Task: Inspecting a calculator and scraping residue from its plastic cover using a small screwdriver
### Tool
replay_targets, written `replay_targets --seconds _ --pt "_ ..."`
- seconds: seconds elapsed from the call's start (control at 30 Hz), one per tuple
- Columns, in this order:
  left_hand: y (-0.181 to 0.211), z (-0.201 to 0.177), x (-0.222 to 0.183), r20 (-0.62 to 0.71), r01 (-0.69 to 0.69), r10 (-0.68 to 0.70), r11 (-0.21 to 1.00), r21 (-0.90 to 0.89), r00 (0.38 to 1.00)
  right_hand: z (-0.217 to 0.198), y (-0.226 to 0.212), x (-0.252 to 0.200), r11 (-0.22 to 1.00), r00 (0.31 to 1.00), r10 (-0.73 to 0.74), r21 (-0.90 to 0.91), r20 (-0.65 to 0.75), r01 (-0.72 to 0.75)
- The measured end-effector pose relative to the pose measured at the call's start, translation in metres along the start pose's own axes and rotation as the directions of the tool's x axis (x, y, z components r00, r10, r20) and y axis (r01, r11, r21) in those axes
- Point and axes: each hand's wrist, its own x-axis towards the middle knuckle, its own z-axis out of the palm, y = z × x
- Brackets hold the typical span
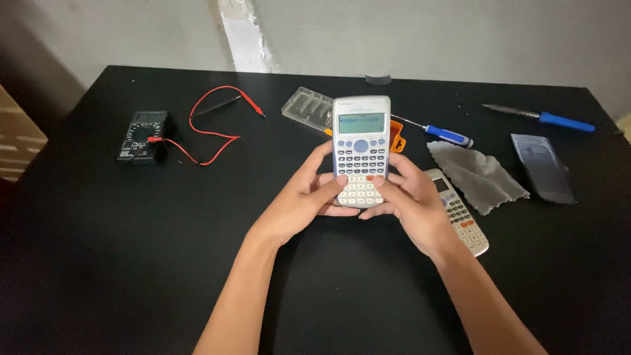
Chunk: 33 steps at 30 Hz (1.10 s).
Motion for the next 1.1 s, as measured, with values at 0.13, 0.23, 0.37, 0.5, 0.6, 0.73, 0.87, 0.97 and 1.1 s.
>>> replay_targets --seconds 0.13,0.23,0.37,0.5,0.6,0.73,0.87,0.97,1.1 --pt "0.005 0.001 -0.004 0.010 -0.004 0.004 1.000 0.001 1.000 -0.003 0.009 0.002 0.999 0.999 -0.028 0.047 0.016 0.027" --pt "0.002 0.000 -0.002 0.022 -0.012 0.013 1.000 -0.006 1.000 -0.005 0.013 0.003 0.998 1.000 -0.016 0.055 0.025 0.015" --pt "0.001 -0.002 -0.002 0.020 -0.014 0.014 1.000 -0.006 1.000 -0.005 0.012 0.003 0.997 0.998 -0.024 0.080 0.050 0.020" --pt "0.003 -0.005 -0.003 -0.025 0.042 -0.042 0.999 0.026 0.999 -0.003 0.011 0.003 0.999 0.998 -0.004 0.034 0.066 0.001" --pt "-0.005 -0.010 0.003 -0.121 0.021 -0.004 0.990 0.142 0.993 -0.004 0.019 0.004 1.000 0.998 0.018 0.019 0.066 -0.019" --pt "-0.009 -0.011 0.009 -0.191 -0.016 0.049 0.985 0.174 0.980 0.001 0.014 0.002 0.999 0.995 0.041 0.021 0.086 -0.043" --pt "-0.006 -0.010 0.006 -0.234 -0.050 0.088 0.985 0.164 0.968 0.006 0.011 -0.001 0.998 0.994 0.063 -0.011 0.094 -0.062" --pt "-0.006 -0.008 0.005 -0.207 -0.077 0.106 0.987 0.144 0.972 0.004 0.011 0.000 0.995 0.992 0.093 -0.045 0.087 -0.089" --pt "-0.008 -0.001 0.003 -0.126 -0.085 0.106 0.982 0.166 0.986 -0.006 0.026 0.009 0.983 0.989 0.137 -0.130 0.050 -0.129"
